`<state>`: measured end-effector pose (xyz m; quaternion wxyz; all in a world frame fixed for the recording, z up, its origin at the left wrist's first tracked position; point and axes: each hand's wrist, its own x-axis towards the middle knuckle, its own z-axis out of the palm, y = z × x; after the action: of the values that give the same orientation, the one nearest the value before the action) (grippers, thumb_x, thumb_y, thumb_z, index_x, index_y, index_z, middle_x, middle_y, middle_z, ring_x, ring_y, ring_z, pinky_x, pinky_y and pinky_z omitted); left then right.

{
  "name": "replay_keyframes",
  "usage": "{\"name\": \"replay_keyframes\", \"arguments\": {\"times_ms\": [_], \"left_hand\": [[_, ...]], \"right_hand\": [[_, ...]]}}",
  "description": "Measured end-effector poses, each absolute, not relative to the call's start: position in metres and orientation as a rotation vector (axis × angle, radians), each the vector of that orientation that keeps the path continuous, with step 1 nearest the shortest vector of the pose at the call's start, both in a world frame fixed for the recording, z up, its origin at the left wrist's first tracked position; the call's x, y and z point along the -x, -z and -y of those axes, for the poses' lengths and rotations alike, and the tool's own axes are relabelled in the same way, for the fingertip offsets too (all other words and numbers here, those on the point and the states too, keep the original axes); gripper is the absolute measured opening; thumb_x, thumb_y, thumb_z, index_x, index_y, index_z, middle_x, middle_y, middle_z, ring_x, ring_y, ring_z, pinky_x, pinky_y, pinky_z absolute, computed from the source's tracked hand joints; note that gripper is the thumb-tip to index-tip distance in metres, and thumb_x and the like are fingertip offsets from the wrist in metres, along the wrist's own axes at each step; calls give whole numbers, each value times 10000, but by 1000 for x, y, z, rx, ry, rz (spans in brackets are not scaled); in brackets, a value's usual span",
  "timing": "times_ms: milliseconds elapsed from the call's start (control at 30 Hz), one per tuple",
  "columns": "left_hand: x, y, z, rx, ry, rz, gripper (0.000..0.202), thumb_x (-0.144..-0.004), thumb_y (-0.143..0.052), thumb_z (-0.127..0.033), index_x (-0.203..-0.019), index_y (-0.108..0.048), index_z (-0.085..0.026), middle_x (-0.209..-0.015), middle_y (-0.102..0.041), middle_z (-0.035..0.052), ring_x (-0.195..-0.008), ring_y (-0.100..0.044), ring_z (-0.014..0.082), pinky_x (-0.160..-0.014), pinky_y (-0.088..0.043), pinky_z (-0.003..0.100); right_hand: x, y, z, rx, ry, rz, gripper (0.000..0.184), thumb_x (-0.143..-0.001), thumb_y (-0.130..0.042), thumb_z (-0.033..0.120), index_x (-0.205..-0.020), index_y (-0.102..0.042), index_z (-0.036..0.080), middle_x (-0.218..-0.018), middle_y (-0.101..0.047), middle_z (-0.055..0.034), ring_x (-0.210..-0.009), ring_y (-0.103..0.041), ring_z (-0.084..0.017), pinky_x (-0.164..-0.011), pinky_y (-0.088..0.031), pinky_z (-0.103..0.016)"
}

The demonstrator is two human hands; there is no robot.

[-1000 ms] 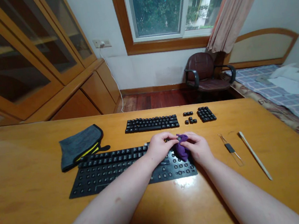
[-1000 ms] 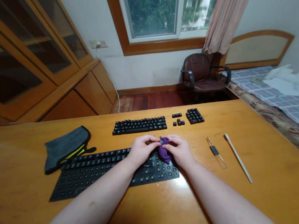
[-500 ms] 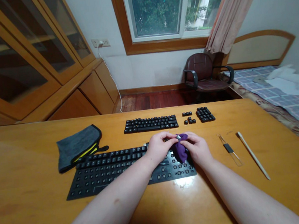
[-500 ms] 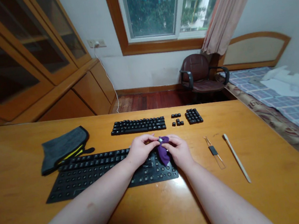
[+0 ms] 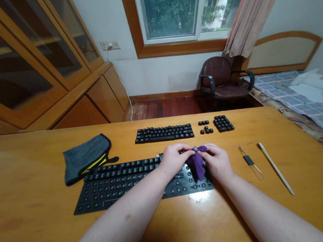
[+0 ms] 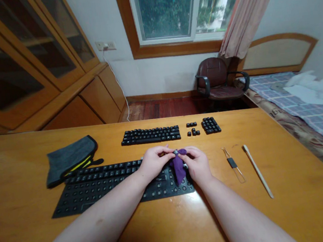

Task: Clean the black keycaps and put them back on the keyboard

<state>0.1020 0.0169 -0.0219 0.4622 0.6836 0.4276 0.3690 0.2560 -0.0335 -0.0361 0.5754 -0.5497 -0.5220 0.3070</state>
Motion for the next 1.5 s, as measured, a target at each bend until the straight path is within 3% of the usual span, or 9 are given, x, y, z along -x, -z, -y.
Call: {"name": "replay_keyframes", "arguments": {"times_ms": [233,567,667,867,1000,1133,1233,1500], "left_hand": [[-104,21,-15,-1748,-938,-1006,210,-627,-722,-239,-817,-652,-183,-831,-684,24,-793,-631,168,-765,-493,289],[-101,11,-15,-1839,-894,-867,212,-786,-573,-239,-974,-668,-213,-977,-678,46,-927,-605,175,-879,-449,310],[-103,15,-15,-1743,-903,-871,242,-805,-543,-221,-1026,-639,-198,-976,-679,52,-894,-621,164,-851,-471,304],[-104,20,-17,-1750,-937,-907,222,-699,-665,-196,-920,-663,-175,-899,-684,46,-847,-624,169,-821,-482,311],[-102,17,-18,-1790,-1017,-911,191,-690,-673,-175,-878,-700,-197,-927,-677,50,-899,-609,171,-876,-457,315],[-103,20,-18,-1633,-1008,-938,218,-681,-681,-191,-899,-694,-180,-886,-699,47,-841,-639,169,-843,-486,315],[-103,21,-17,-1577,-990,-978,159,-650,-705,-204,-803,-710,-165,-836,-712,46,-823,-651,181,-838,-490,321],[-102,15,-16,-1585,-915,-1002,138,-627,-714,-181,-764,-725,-177,-799,-723,45,-786,-662,181,-795,-508,302]], "right_hand": [[-255,33,34,1229,-732,1249,63,-716,-640,253,-715,-690,214,-761,-641,-31,-761,-587,-181,-740,-458,-317],[-256,32,32,1232,-835,1111,112,-718,-634,258,-792,-683,189,-850,-657,-46,-837,-594,-198,-828,-445,-349],[-256,34,32,1218,-842,1117,104,-712,-642,251,-780,-682,184,-835,-652,-47,-825,-594,-194,-820,-451,-350],[-257,35,31,1206,-843,1139,104,-696,-658,246,-778,-695,197,-862,-659,-49,-862,-594,-202,-851,-437,-373],[-257,34,31,1195,-828,1202,92,-713,-646,236,-782,-705,220,-850,-654,-32,-854,-588,-185,-851,-433,-347],[-258,35,30,1194,-852,1245,118,-709,-648,231,-810,-709,231,-892,-656,-34,-902,-582,-193,-877,-422,-349],[-259,36,30,1182,-881,1276,147,-684,-668,229,-823,-715,235,-910,-656,-37,-931,-581,-201,-891,-420,-352],[-261,40,30,1208,-813,1259,73,-630,-721,231,-703,-716,228,-759,-670,-32,-761,-611,-182,-768,-480,-328]]}}
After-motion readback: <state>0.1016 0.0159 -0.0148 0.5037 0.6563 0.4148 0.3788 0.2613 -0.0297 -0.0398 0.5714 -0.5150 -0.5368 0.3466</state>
